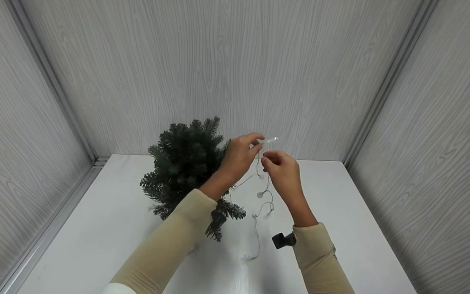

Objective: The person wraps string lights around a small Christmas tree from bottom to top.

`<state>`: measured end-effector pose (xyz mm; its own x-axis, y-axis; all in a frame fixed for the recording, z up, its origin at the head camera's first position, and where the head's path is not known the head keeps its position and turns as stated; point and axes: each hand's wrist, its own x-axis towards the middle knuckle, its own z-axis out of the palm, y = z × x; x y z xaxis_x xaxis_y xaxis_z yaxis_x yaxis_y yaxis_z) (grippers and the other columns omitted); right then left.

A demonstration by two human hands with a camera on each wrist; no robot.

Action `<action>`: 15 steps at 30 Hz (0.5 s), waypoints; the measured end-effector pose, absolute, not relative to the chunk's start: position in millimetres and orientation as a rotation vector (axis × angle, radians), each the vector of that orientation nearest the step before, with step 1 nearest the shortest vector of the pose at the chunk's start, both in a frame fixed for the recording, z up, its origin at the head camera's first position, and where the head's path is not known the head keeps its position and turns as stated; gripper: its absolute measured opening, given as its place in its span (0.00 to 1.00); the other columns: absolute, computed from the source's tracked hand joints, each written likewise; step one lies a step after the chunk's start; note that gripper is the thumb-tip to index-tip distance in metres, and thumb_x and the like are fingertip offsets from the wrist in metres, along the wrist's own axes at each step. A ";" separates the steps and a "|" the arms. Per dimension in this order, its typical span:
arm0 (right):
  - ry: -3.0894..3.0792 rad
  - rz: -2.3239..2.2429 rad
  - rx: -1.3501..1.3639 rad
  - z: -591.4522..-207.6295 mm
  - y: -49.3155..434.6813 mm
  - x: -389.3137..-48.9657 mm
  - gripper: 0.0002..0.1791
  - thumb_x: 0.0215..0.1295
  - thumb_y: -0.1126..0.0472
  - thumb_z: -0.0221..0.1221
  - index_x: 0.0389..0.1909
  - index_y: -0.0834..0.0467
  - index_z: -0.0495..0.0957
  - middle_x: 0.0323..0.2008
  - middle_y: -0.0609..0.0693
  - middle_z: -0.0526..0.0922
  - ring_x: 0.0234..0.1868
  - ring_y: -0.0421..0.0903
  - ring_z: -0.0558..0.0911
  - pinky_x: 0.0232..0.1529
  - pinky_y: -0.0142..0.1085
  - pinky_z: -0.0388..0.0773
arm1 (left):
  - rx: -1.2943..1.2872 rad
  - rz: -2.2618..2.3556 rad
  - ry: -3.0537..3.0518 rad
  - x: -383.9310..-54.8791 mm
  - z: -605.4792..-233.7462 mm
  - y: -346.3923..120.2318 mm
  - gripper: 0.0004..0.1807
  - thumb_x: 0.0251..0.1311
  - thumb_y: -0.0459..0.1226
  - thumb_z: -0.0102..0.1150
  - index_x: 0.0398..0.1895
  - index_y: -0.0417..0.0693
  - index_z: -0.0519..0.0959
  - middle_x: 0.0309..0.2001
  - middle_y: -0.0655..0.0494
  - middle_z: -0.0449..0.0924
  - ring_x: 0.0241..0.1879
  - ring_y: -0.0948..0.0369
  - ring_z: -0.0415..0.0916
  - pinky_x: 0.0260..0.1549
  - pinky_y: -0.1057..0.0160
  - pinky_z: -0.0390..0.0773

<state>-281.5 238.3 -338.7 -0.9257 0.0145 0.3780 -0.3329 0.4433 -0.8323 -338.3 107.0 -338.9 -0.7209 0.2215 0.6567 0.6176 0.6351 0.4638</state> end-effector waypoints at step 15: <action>-2.416 1.406 0.310 -367.4 253.1 -265.7 0.16 0.67 0.52 0.59 0.43 0.61 0.82 0.36 0.56 0.84 0.37 0.39 0.82 0.40 0.25 0.76 | -0.473 -1.192 -2.284 -353.3 -300.6 87.7 0.07 0.65 0.36 0.57 0.44 0.46 0.79 0.38 0.56 0.84 0.36 0.64 0.80 0.34 0.68 0.76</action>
<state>-265.7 253.1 -367.4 -0.9227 -0.0227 0.3849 -0.3458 0.4900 -0.8002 -353.3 87.7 -300.6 -0.8060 0.0669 0.5882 0.5207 0.5527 0.6506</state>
